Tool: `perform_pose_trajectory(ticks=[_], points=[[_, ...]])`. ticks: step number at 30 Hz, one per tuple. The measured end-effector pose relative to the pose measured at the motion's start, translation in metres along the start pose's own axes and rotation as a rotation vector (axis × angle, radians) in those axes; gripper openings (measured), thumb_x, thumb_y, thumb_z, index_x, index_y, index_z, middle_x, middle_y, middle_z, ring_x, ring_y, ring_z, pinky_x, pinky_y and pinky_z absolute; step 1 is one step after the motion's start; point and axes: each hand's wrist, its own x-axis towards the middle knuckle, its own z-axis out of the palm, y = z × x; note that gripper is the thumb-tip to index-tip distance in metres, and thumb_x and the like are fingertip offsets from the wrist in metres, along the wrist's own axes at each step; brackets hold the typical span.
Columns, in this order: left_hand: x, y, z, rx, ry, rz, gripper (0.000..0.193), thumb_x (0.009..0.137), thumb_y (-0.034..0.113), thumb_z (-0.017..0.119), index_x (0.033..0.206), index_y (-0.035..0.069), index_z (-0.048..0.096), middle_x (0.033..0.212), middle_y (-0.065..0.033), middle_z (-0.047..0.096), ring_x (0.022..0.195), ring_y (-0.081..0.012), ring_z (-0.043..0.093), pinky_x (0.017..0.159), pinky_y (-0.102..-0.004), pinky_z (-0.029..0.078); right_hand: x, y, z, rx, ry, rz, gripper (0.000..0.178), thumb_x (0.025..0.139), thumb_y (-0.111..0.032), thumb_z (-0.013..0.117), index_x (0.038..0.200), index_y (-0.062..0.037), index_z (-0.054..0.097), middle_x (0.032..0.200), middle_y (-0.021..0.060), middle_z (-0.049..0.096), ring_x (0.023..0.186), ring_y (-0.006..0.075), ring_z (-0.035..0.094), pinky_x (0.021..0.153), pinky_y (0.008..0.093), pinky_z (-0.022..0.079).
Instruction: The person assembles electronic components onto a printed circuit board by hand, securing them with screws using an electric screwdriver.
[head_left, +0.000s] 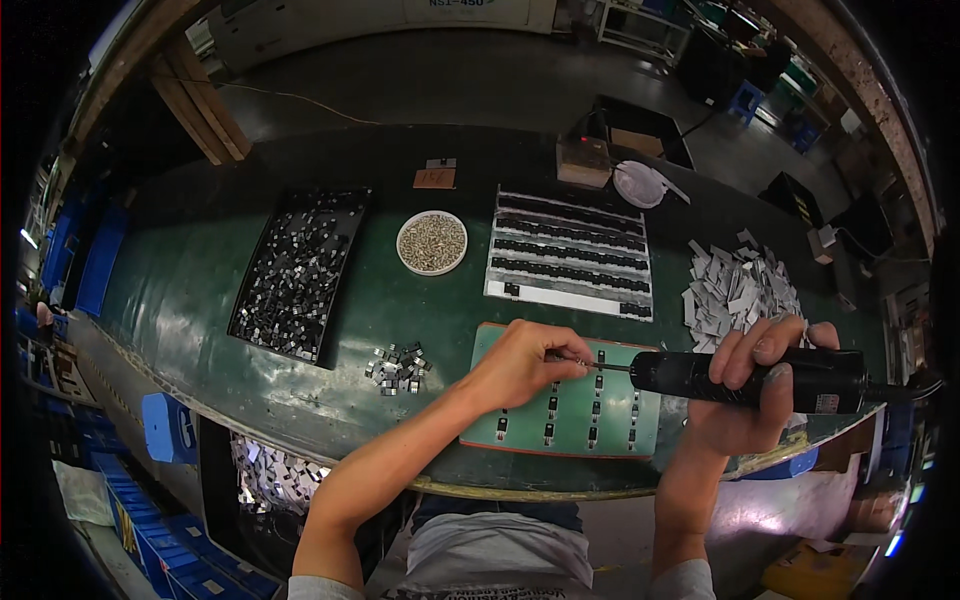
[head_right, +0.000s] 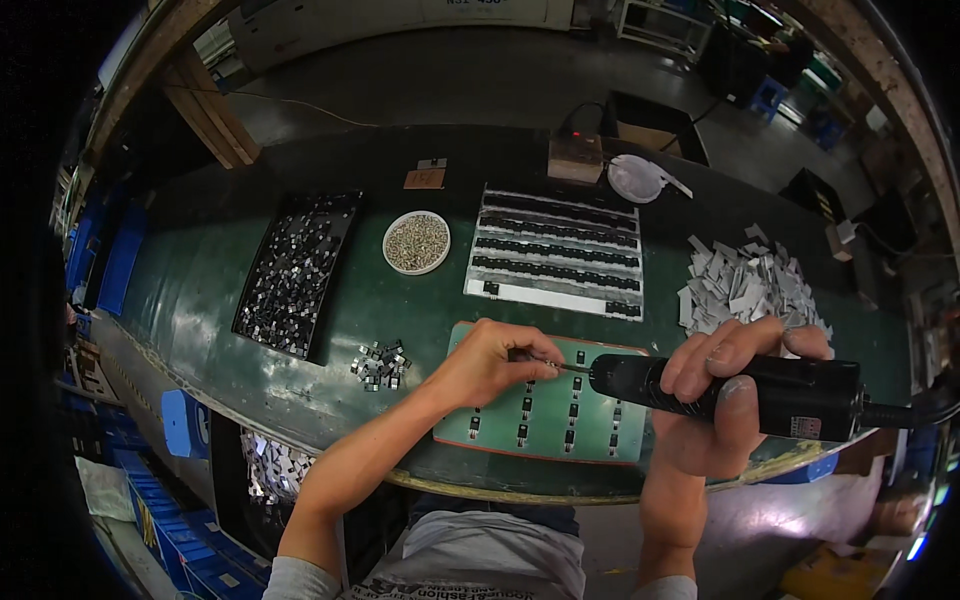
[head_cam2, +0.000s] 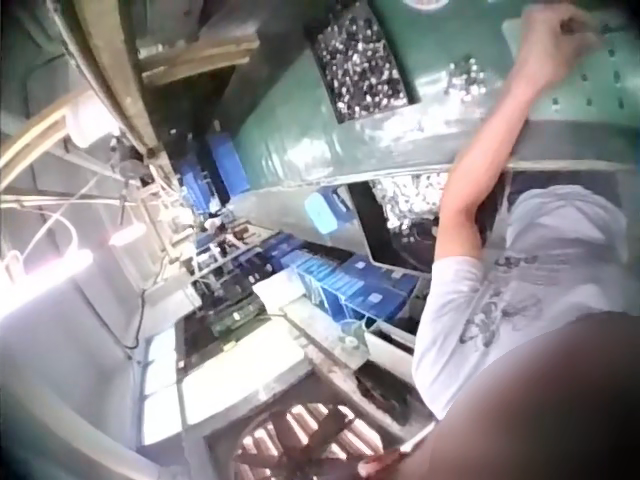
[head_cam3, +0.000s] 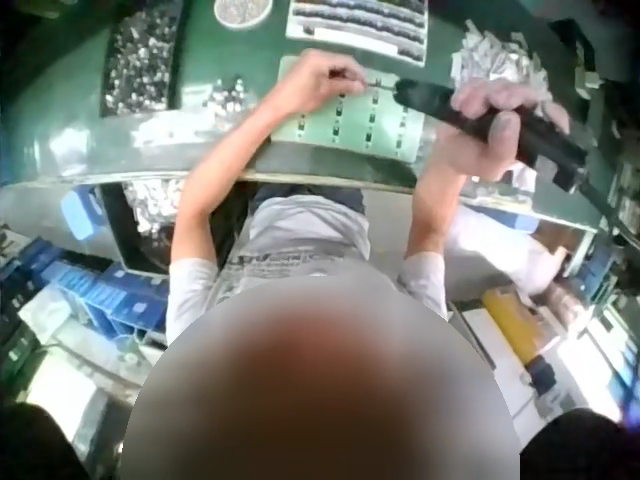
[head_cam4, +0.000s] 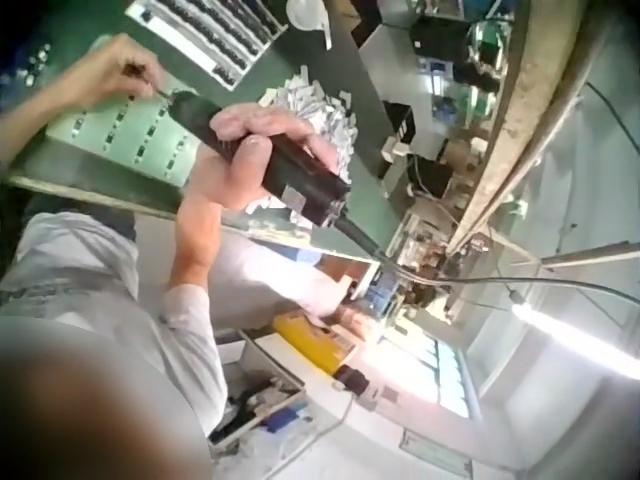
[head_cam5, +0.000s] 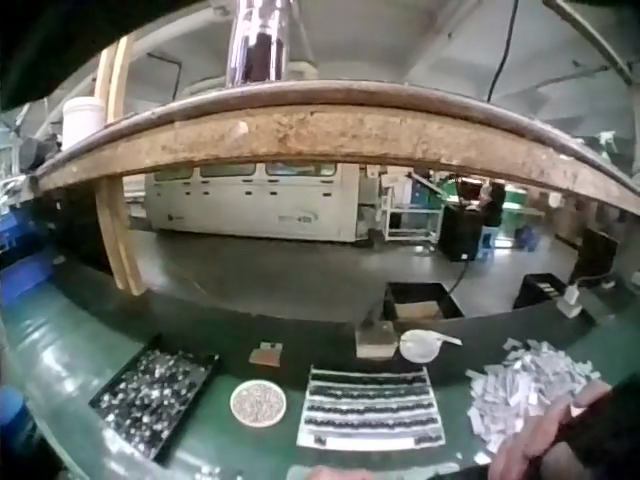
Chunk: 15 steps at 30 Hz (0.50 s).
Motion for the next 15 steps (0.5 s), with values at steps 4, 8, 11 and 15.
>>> perform_pose_trajectory(ticks=[4, 8, 11, 15], points=[[0.0010, -0.0021, -0.0008, -0.057, -0.003, -0.043, 0.016, 0.087, -0.001, 0.075, 0.103, 0.001, 0.074, 0.090, -0.0083, 0.077, 0.085, -0.0121, 0.072, 0.078, -0.0274, 0.057, -0.0025, 0.0013, -0.0007, -0.013, -0.008, 0.004, 0.051, 0.092, -0.004, 0.059, 0.139, -0.0056, 0.041, 0.092, 0.0148, 0.057, 0.062, 0.0162, 0.056, 0.052, 0.0302, 0.054], [-0.0008, -0.0039, -0.0038, -0.066, -0.004, -0.034, 0.016, 0.088, 0.001, 0.075, 0.104, 0.002, 0.075, 0.094, -0.0065, 0.077, 0.085, -0.0098, 0.070, 0.079, -0.0257, 0.057, -0.0038, 0.0003, -0.0022, -0.018, -0.012, 0.014, 0.051, 0.092, -0.005, 0.059, 0.139, -0.0062, 0.040, 0.093, 0.0146, 0.057, 0.063, 0.0161, 0.057, 0.052, 0.0301, 0.054], [-0.0001, -0.0057, -0.0031, -0.061, -0.022, -0.058, 0.016, 0.089, 0.002, 0.076, 0.105, 0.003, 0.076, 0.097, -0.0049, 0.077, 0.085, -0.0077, 0.069, 0.079, -0.0243, 0.056, -0.0032, -0.0033, -0.0010, 0.004, -0.014, 0.018, 0.052, 0.092, -0.006, 0.059, 0.140, -0.0068, 0.039, 0.093, 0.0143, 0.057, 0.063, 0.0162, 0.057, 0.052, 0.0298, 0.054], [-0.0010, -0.0038, -0.0015, -0.007, -0.040, -0.069, 0.018, 0.088, 0.003, 0.077, 0.106, 0.004, 0.077, 0.096, -0.0052, 0.078, 0.085, -0.0076, 0.068, 0.078, -0.0252, 0.056, -0.0044, -0.0010, 0.0035, 0.000, -0.027, 0.009, 0.051, 0.093, -0.006, 0.059, 0.139, -0.0058, 0.038, 0.092, 0.0148, 0.057, 0.062, 0.0166, 0.058, 0.050, 0.0296, 0.054]])
